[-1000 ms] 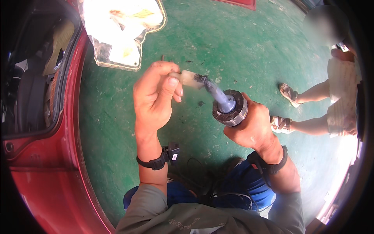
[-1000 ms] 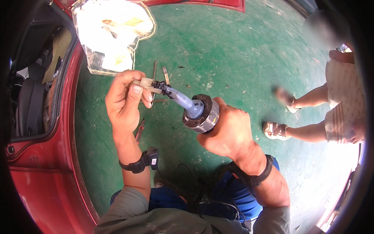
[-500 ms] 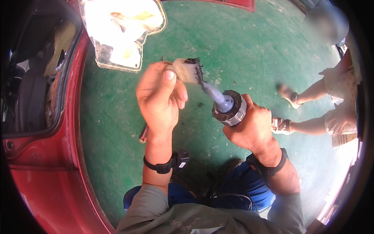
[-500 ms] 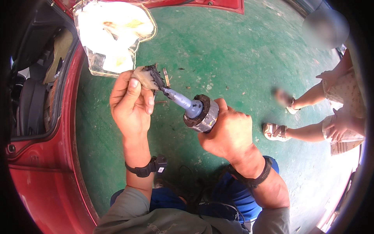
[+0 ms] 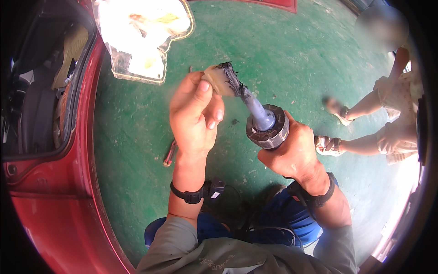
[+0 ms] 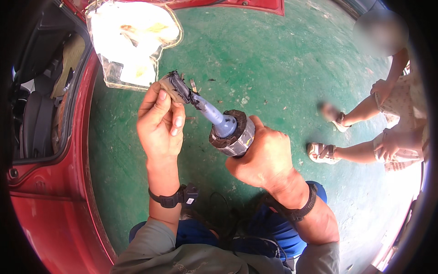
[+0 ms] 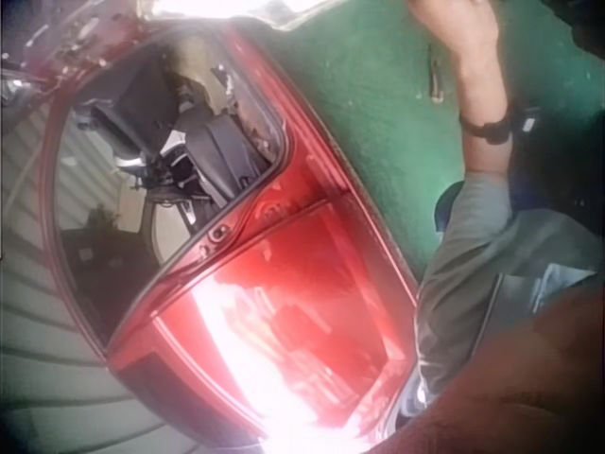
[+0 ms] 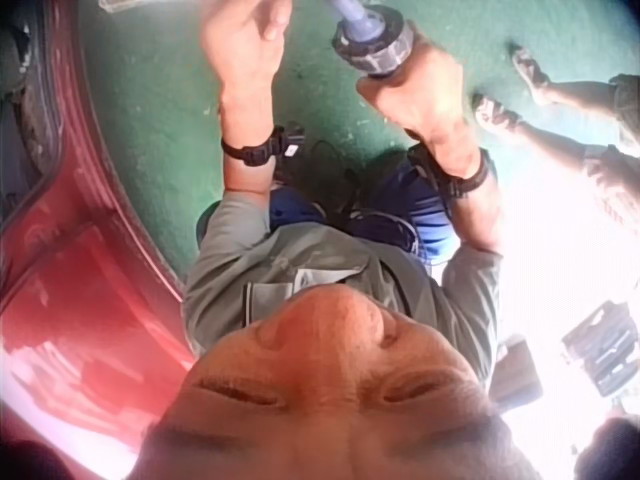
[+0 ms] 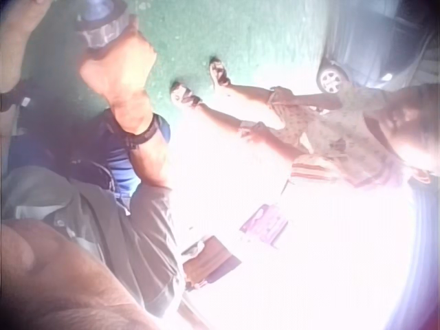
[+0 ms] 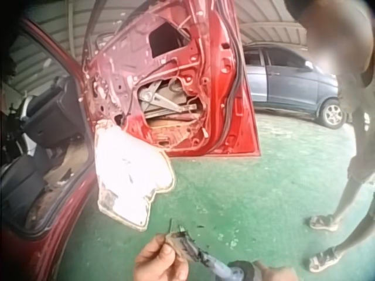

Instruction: The person loads a tube of sealant into a caulking gun and applies the adhesive to a small rectangular object. The person repeatedly applies sealant to the object while a child watches nearby.

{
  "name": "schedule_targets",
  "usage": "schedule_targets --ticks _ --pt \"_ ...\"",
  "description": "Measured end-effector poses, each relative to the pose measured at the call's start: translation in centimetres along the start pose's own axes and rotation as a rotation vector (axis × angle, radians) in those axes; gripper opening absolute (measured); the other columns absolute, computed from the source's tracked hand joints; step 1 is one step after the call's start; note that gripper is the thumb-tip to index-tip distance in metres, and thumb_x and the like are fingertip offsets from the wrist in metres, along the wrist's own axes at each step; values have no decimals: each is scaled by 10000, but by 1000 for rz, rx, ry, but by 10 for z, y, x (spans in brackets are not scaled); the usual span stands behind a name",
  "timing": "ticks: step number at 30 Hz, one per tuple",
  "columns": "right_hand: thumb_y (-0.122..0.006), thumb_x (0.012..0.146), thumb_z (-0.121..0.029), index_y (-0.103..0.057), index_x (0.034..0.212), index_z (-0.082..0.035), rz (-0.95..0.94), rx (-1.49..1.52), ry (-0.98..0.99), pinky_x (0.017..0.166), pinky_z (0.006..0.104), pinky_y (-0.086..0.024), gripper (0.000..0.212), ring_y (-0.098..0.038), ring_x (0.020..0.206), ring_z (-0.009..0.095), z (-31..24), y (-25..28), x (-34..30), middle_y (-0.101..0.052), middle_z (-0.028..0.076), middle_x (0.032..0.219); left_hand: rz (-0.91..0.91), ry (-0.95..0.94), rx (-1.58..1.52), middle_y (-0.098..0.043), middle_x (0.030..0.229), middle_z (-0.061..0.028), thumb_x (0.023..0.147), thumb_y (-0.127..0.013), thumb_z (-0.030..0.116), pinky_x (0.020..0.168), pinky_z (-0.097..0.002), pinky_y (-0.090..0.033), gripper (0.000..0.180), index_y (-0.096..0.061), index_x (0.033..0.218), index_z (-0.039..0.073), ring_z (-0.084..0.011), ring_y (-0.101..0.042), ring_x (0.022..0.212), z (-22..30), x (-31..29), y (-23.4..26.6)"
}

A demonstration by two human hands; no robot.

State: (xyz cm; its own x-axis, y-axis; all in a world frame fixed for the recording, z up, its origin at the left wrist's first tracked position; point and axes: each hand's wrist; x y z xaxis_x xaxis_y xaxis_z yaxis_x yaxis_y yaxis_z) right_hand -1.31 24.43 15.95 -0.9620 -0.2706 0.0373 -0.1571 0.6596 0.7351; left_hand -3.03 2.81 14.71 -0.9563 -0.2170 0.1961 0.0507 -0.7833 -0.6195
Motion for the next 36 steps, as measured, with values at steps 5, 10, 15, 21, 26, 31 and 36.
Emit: schedule_targets --ticks 5,10,15,21,26,31,36 --pt "-742 651 -218 -637 1109 -25 75 -48 25 701 491 -600 508 -713 739 454 0 1 1 -718 224 771 13 -132 168 -627 717 -58 1086 -597 199 429 -206 -328 253 -629 1166 -39 -76 -519 511 0 -6 -11" --pt "-741 648 -214 -637 1120 -22 128 -85 5 688 494 -602 520 -715 723 448 3 2 3 -713 228 757 -16 -172 255 -655 729 -69 1107 -566 200 433 -200 -337 215 -609 1079 -9 -62 -524 512 -1 -9 -20" --pt "-731 652 -216 -633 1126 -6 144 -130 7 686 497 -602 528 -714 712 448 6 3 4 -707 235 752 -109 -140 333 -652 727 -63 1114 -555 196 428 -196 -362 208 -569 1007 17 -59 -549 516 7 -5 -15" --pt "-708 661 -212 -614 1125 61 173 -270 26 662 505 -596 547 -705 669 447 11 -1 5 -697 242 733 -118 -152 351 -651 784 -66 1105 -557 148 393 -196 -379 175 -563 984 22 -81 -587 530 8 -4 -12" --pt "-703 660 -205 -609 1115 77 162 -275 19 659 509 -594 543 -703 662 445 10 -1 6 -696 239 733 -127 -167 363 -649 813 -74 1103 -548 124 380 -191 -377 178 -562 961 17 -82 -585 517 5 -4 -9" --pt "-718 644 -186 -614 1211 80 127 -299 -77 720 487 -602 635 -717 757 462 5 -1 8 -714 263 800 -82 -160 413 -644 796 -78 1099 -548 116 378 -189 -366 193 -566 935 16 -76 -576 507 7 -5 -13" --pt "-710 658 -211 -616 1110 56 115 -245 -5 694 513 -599 533 -709 706 458 6 -1 11 -707 253 766 17 -25 223 -643 741 -85 1067 -608 151 395 -214 -362 211 -573 921 3 -99 -566 491 9 -2 -12"
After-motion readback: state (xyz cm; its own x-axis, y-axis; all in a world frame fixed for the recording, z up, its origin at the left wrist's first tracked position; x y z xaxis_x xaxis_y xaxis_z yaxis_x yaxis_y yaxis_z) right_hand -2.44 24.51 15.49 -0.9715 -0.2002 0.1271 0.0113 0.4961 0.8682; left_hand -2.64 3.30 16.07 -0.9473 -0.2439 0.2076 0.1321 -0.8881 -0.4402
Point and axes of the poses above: each hand's wrist, its own x-axis towards the middle knuckle, its own y-axis out of the back of the hand, z = x × y
